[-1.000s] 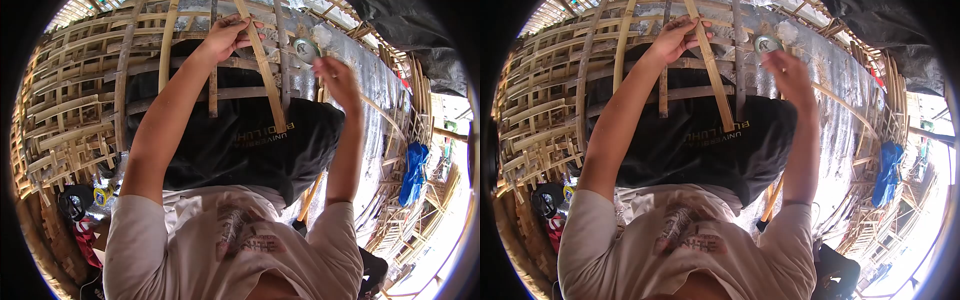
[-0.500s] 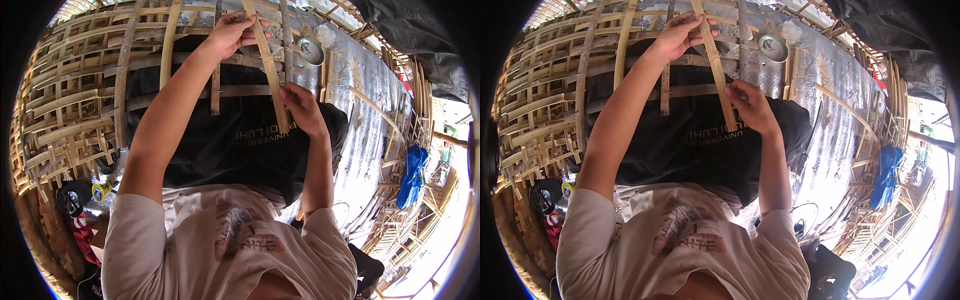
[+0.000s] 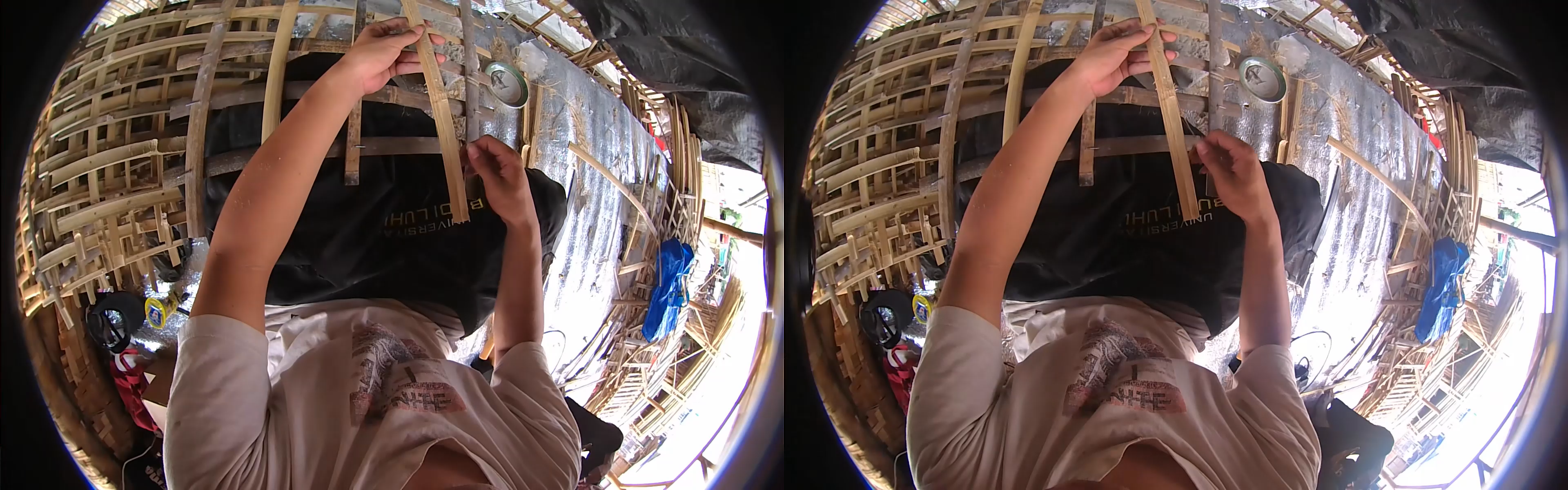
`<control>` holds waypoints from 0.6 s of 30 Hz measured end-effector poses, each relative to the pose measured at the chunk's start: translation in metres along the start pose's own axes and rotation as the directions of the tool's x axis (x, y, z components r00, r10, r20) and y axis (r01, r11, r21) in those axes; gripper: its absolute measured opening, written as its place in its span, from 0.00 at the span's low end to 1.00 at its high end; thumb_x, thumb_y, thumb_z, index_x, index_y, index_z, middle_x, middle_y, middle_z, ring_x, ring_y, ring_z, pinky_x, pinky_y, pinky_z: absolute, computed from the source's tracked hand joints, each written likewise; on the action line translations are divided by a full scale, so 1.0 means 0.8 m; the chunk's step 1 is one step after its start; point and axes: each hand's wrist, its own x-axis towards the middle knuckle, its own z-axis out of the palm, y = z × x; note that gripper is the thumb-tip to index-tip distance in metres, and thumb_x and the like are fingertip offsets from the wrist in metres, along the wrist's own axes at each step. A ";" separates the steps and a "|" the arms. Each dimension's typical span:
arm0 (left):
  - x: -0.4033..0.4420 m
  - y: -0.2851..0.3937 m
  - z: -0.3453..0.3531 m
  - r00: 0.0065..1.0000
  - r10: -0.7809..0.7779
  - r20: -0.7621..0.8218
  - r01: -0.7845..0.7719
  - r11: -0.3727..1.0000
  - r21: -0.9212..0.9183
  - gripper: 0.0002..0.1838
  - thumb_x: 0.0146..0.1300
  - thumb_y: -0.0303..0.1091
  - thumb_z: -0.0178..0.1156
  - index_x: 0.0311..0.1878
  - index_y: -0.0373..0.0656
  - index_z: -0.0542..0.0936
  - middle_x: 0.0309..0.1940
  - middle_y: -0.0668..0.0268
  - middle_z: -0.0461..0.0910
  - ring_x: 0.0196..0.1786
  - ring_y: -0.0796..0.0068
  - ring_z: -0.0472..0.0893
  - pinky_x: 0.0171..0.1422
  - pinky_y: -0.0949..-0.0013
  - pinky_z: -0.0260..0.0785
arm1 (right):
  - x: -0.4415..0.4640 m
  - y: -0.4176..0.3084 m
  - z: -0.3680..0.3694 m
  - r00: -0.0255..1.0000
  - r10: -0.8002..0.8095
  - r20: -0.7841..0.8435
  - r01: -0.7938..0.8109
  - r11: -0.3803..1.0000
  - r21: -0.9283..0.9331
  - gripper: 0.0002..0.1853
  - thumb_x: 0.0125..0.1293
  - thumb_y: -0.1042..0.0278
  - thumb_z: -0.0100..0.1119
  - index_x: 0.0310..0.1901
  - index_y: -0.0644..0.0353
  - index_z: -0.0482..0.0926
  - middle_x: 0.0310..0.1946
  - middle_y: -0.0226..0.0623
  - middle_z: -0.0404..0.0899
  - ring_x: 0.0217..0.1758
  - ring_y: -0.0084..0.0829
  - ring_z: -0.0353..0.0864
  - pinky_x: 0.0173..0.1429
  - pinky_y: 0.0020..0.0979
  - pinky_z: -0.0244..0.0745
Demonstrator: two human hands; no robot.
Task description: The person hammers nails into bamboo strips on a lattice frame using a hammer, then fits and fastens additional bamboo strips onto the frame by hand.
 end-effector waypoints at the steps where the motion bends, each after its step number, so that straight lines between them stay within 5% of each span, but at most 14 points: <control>1: 0.000 0.000 0.000 1.000 -0.001 0.000 0.001 1.000 0.008 0.15 0.79 0.33 0.54 0.59 0.33 0.77 0.56 0.53 0.84 0.55 0.53 0.87 0.60 0.60 0.85 | 0.000 -0.002 -0.002 1.000 -0.008 -0.010 0.008 1.000 -0.027 0.11 0.77 0.66 0.59 0.40 0.66 0.80 0.31 0.30 0.83 0.37 0.17 0.80 0.42 0.24 0.75; 8: -0.002 0.000 0.002 0.996 -0.058 0.074 0.051 0.994 0.094 0.16 0.79 0.35 0.53 0.61 0.34 0.76 0.56 0.52 0.84 0.55 0.53 0.87 0.60 0.59 0.84 | 0.007 -0.015 -0.029 0.972 -0.226 -0.070 0.174 0.884 -0.434 0.04 0.70 0.75 0.63 0.38 0.67 0.80 0.33 0.38 0.83 0.34 0.29 0.83 0.38 0.30 0.78; 18: -0.004 0.001 0.006 0.981 -0.144 0.133 0.122 0.979 0.164 0.16 0.79 0.36 0.53 0.63 0.37 0.75 0.56 0.54 0.84 0.55 0.56 0.87 0.61 0.57 0.83 | 0.024 -0.027 -0.040 0.913 -0.399 -0.089 0.300 0.801 -0.517 0.03 0.68 0.76 0.63 0.39 0.66 0.81 0.36 0.41 0.84 0.36 0.38 0.85 0.39 0.33 0.79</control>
